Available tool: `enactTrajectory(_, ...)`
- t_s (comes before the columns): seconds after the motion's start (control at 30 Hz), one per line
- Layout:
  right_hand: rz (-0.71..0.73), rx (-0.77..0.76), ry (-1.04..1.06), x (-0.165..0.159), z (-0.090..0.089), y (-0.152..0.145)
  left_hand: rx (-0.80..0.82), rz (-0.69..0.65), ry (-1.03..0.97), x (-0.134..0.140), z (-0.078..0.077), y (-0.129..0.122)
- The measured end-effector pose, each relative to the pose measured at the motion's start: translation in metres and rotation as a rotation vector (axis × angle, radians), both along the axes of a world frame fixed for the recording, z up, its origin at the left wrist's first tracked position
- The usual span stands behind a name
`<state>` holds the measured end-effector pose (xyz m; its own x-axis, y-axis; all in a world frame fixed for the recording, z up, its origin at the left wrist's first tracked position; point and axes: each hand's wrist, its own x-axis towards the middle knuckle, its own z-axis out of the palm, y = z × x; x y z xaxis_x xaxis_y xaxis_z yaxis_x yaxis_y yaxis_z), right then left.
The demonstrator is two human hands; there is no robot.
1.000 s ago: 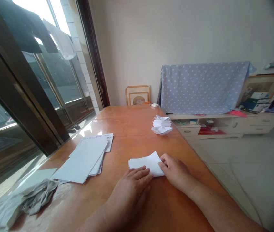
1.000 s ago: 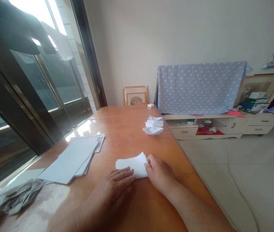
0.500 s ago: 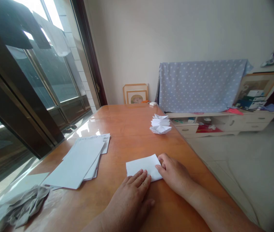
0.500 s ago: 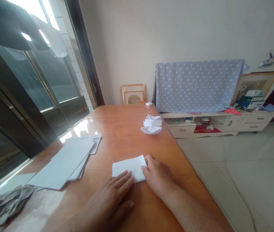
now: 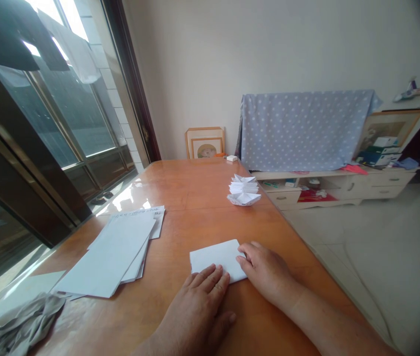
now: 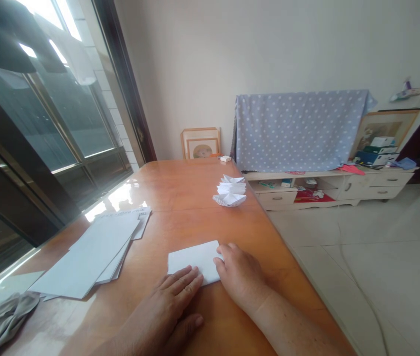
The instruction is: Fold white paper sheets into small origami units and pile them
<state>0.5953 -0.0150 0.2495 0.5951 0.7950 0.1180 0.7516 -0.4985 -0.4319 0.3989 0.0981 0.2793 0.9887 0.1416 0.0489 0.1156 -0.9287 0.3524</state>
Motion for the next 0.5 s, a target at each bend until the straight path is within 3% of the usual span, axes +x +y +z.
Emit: enactTrajectory(0.5,0.000,-0.061,-0.043,-0.004,0.008,-0.001,0.020,0.019,0.081,0.001,0.012,-0.004)
